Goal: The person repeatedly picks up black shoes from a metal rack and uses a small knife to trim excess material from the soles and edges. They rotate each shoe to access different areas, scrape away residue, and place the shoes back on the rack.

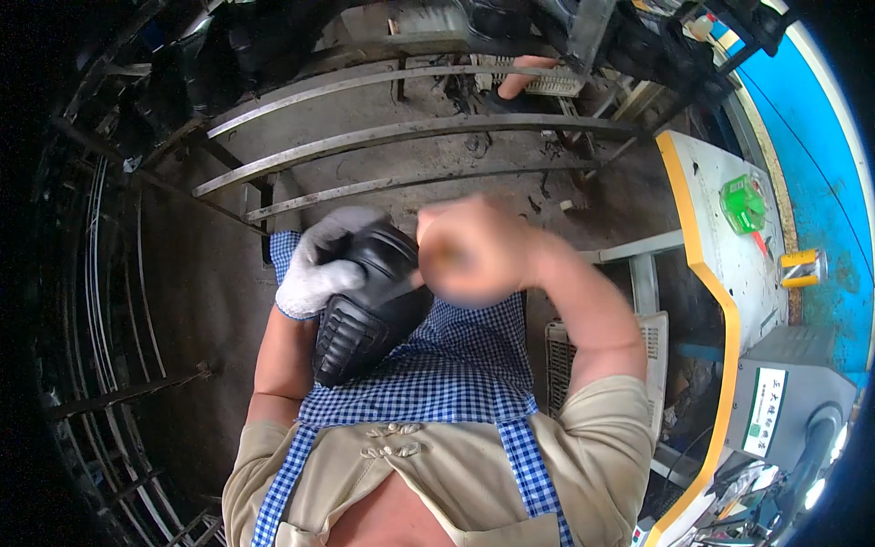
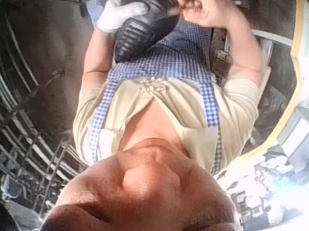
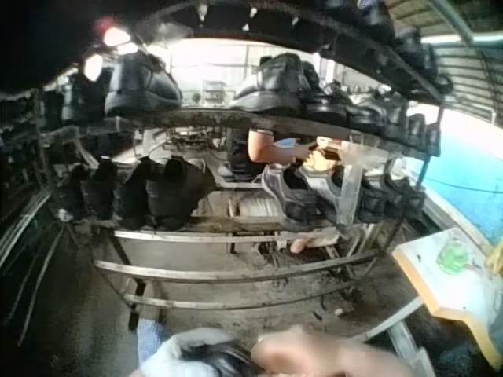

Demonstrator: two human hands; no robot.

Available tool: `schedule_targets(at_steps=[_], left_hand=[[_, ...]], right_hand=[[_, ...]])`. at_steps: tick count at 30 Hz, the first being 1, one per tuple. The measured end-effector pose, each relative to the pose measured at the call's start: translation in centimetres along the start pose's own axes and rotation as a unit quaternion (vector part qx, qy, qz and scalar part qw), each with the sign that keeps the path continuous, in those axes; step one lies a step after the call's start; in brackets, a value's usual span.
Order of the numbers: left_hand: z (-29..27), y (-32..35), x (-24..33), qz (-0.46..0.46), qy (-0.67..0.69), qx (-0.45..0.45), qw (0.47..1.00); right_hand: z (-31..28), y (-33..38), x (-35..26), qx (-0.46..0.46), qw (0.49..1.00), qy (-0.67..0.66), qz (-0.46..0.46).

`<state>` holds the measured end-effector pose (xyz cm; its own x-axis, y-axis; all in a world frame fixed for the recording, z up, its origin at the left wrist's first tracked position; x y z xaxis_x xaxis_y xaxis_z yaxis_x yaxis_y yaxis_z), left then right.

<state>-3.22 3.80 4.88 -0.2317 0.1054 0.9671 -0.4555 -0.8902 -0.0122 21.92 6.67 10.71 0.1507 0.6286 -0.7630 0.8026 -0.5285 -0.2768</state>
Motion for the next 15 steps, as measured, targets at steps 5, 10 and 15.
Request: schedule_targets(at_steps=[5,10,15], left_hand=[[-5.1,-0.3,0.1,0.118,0.256,0.257,0.924],[-7.1,-1.7,-3.4,0.098,0.450,0.246,0.853],[-2.8,0.1,-9.8,-0.018,0.350,0.195,0.916]], right_hand=[[5.7,4.5,5.5,0.155,0.981,0.013,0.113],[9.9,4.1,5.8,0.245,0.946,-0.211,0.019],[5.5,0.2,3.2,0.359,0.905,-0.219,0.062]])
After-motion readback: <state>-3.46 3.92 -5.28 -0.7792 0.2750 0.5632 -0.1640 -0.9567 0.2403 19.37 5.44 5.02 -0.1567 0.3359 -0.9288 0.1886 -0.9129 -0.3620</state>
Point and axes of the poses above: each hand's wrist, its own y-axis away from the middle knuckle, its own z-axis out of the palm, x = y × z, the point moved 1 cm from there along -y, towards the middle knuckle, and after that the axes turned 1 degree about -z, right-handed, at the moved point
